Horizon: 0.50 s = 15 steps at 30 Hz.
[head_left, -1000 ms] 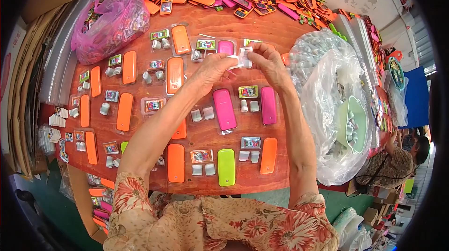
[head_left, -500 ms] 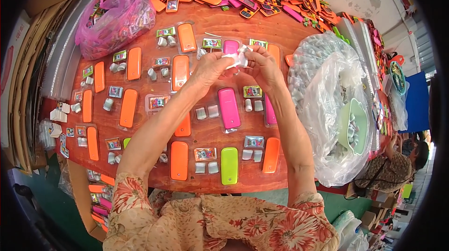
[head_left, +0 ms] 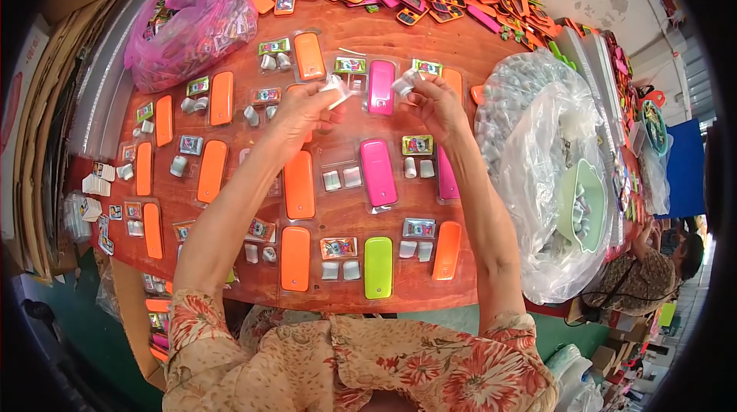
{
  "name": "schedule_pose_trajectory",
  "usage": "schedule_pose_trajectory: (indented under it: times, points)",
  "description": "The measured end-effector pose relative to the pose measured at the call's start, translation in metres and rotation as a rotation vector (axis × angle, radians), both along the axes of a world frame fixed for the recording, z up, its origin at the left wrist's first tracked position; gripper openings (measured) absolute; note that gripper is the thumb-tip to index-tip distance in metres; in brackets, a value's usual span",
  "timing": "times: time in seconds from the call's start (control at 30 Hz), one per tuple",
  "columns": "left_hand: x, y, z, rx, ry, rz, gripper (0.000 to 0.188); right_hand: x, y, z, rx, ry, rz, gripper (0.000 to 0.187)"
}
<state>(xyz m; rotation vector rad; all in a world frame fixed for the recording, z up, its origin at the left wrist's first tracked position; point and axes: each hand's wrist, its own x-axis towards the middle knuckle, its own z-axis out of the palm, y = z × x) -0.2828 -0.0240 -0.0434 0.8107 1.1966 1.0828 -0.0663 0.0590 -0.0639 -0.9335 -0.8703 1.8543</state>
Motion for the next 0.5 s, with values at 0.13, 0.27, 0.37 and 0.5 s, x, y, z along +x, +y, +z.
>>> schedule_pose_trajectory:
  times: [0.13,0.27,0.37,0.5]
  points:
    - [0.007,-0.008,0.001,0.025,-0.155,-0.036,0.035,-0.007,-0.002,-0.007,-0.038,0.175,0.115,0.012]
    - [0.021,-0.008,-0.007,0.017,-0.364,-0.030,0.032,-0.022,-0.016,0.004,-0.031,0.213,0.113,0.013]
    - [0.028,-0.009,-0.009,0.015,-0.468,0.040,0.033,-0.019,-0.023,0.012,0.002,0.199,0.101,0.014]
    - [0.013,-0.018,-0.015,-0.040,-0.432,0.072,0.027,0.022,0.003,0.008,0.027,0.016,-0.029,0.013]
